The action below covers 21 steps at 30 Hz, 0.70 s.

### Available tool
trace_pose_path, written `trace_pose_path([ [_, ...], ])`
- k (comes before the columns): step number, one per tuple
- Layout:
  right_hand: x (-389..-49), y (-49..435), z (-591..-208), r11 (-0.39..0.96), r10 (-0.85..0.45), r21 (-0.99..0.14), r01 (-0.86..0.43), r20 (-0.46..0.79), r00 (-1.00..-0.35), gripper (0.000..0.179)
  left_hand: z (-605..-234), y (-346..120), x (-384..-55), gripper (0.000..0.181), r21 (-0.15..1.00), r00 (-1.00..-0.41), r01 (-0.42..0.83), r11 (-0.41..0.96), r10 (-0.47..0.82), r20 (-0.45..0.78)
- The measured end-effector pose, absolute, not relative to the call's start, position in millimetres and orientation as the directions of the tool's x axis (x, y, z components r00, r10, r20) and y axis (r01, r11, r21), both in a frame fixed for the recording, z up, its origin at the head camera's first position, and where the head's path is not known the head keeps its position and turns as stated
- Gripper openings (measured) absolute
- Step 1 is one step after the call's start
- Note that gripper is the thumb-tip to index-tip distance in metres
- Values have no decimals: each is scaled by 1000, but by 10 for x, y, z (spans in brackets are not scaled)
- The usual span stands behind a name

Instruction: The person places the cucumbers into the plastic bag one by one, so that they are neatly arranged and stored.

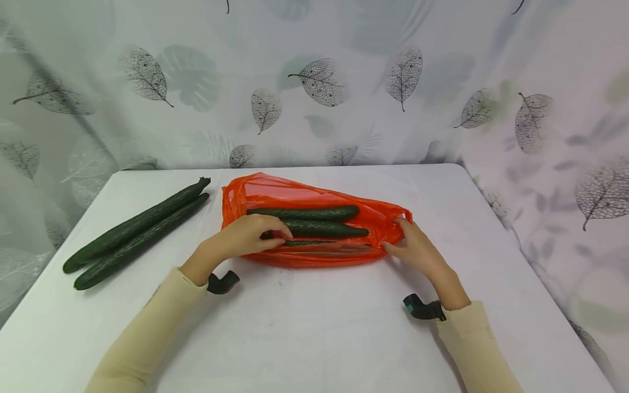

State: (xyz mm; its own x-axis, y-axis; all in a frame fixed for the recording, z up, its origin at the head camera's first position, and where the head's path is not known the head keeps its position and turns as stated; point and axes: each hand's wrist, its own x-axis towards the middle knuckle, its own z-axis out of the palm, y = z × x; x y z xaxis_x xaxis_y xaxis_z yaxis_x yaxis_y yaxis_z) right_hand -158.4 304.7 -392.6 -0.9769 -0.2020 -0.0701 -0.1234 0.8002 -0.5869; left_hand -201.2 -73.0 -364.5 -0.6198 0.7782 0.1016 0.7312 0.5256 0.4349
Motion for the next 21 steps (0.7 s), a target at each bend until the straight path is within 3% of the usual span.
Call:
trace_pose_path([
  [21,-1598,3055,-3929,804,-215,-580,-128,-85,-973,71,-3550,-1033,-1839,21,473,-634,746,469,718,289],
])
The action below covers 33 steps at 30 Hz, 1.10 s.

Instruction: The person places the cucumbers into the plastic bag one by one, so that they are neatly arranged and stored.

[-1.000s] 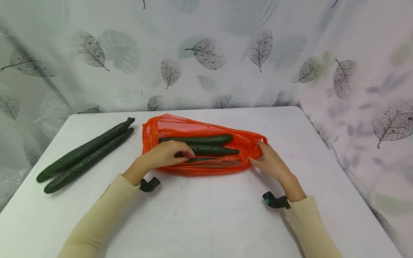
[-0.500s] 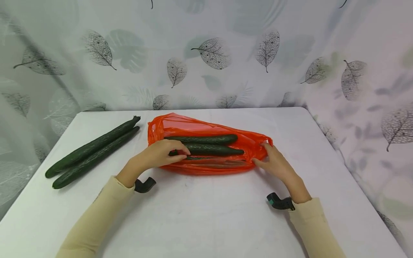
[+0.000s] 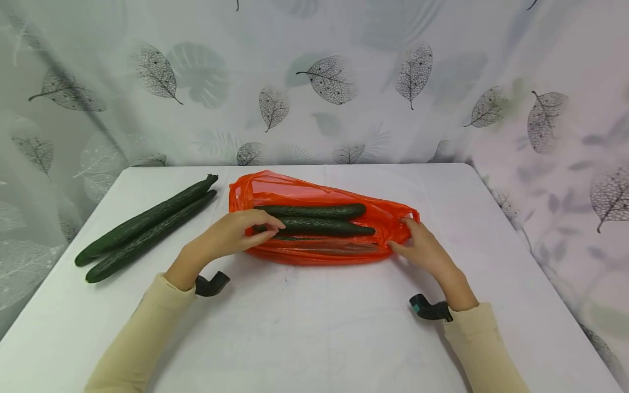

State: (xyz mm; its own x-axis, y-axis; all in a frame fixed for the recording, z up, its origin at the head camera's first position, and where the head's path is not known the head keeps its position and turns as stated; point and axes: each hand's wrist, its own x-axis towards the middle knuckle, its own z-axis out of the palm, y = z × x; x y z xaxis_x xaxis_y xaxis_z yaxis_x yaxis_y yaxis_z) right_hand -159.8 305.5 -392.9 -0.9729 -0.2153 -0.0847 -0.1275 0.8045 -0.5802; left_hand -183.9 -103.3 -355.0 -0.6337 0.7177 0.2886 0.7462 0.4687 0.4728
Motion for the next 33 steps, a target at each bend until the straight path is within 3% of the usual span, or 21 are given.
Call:
trace_pose_path([
  [9,-1602,3054,-3944,802,-220,-581,-139,-72,-973,70,-3647,-1181,-1774,29,530,-600,772,350,677,427],
  [15,-1604,3053,-3940,806,-214,-578,-128,-84,-973,72,-3676,-1359,-1769,36,649,-657,711,269,581,480],
  [23,-1589,3048,-3939,807,-218,-575,-135,-78,-973,71,-3757,-1726,-1808,33,600,-642,757,259,469,607],
  [26,-1586,3041,-3937,809,-214,-574,-131,-80,-973,71,-3773,-1887,-1817,36,596,-676,735,322,416,609],
  [33,-1592,3035,-3938,812,-214,-568,-131,-81,-974,71,-3672,-2092,-1672,26,737,-859,509,444,209,468],
])
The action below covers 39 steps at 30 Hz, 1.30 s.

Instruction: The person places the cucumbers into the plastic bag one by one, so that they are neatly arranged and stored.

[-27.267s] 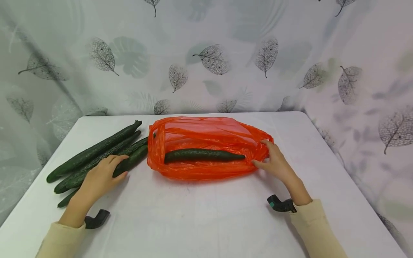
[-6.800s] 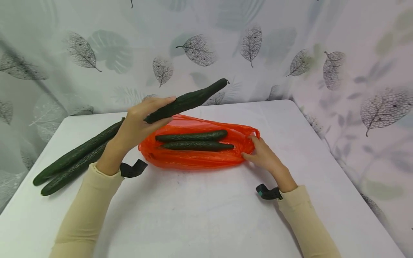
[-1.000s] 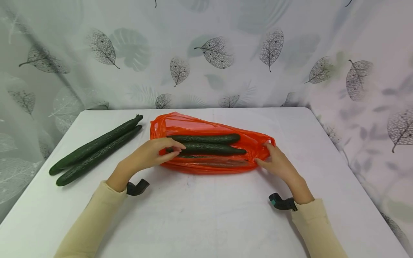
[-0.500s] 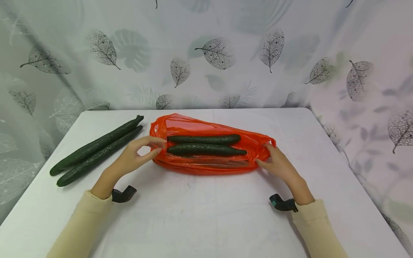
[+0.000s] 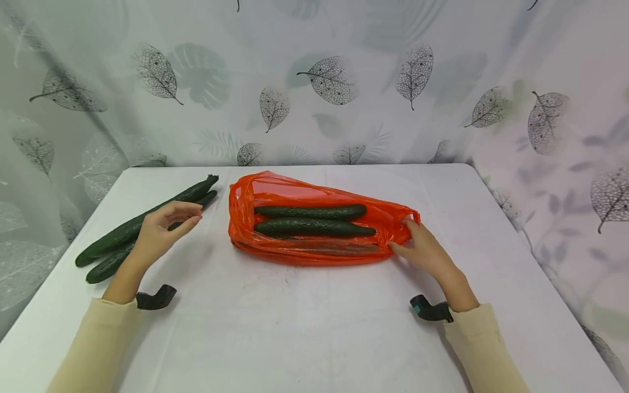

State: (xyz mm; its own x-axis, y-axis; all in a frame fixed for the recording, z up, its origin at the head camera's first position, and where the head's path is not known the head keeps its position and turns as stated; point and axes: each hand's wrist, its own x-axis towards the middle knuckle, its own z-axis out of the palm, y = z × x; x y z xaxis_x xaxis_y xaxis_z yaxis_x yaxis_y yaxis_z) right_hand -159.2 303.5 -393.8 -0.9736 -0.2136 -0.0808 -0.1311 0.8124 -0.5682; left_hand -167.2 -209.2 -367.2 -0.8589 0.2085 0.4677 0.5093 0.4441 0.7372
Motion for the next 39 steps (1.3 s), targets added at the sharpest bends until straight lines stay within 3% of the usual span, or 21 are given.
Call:
trace_pose_path([
  [4,-1598,3032,-3938,811,-217,-570,-132,-82,-973,71,-3688,-2196,-1645,25,748,-881,464,474,155,448],
  [14,-1601,3054,-3956,812,-216,-570,-128,-88,-973,73,-4062,-2611,-1905,25,673,-857,410,616,8,516],
  [29,-1603,3039,-3964,807,-213,-579,-118,-100,-972,74,-4040,-2792,-1907,49,543,-972,125,830,-6,233],
  [39,-1592,3032,-3956,809,-212,-576,-119,-96,-973,74,-3999,-2855,-1945,54,513,-982,109,851,12,190],
])
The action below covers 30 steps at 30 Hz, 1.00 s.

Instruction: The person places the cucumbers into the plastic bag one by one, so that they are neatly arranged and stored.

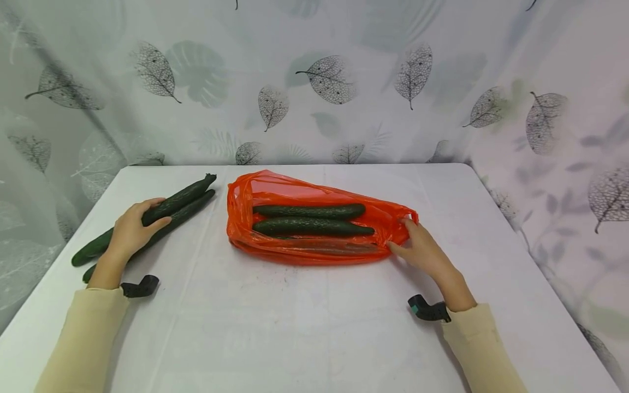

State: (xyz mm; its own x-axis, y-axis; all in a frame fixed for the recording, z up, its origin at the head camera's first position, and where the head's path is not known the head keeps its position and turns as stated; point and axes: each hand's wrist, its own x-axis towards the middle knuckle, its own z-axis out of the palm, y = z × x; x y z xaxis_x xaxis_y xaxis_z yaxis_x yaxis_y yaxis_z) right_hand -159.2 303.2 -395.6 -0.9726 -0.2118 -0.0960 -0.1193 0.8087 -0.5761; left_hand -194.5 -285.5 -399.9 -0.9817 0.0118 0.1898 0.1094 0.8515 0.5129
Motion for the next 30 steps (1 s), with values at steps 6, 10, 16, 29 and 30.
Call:
trace_pose_path([
  [6,-1584,3028,-3971,807,-211,-578,-126,-82,-974,71,-4016,-2861,-1945,47,498,-967,141,855,11,256],
  [10,-1580,3016,-3974,806,-212,-578,-128,-79,-974,71,-4025,-2877,-1909,46,471,-966,138,871,14,258],
  [16,-1586,3027,-3962,809,-220,-567,-152,-53,-974,68,-4016,-2878,-1913,47,454,-964,158,877,38,264],
  [29,-1596,3034,-3985,814,-223,-559,-160,-47,-974,66,-3956,-2832,-1872,46,450,-953,225,864,100,286],
  [30,-1598,3037,-3985,814,-225,-558,-162,-45,-973,66,-3945,-2819,-1870,46,445,-952,227,866,101,289],
])
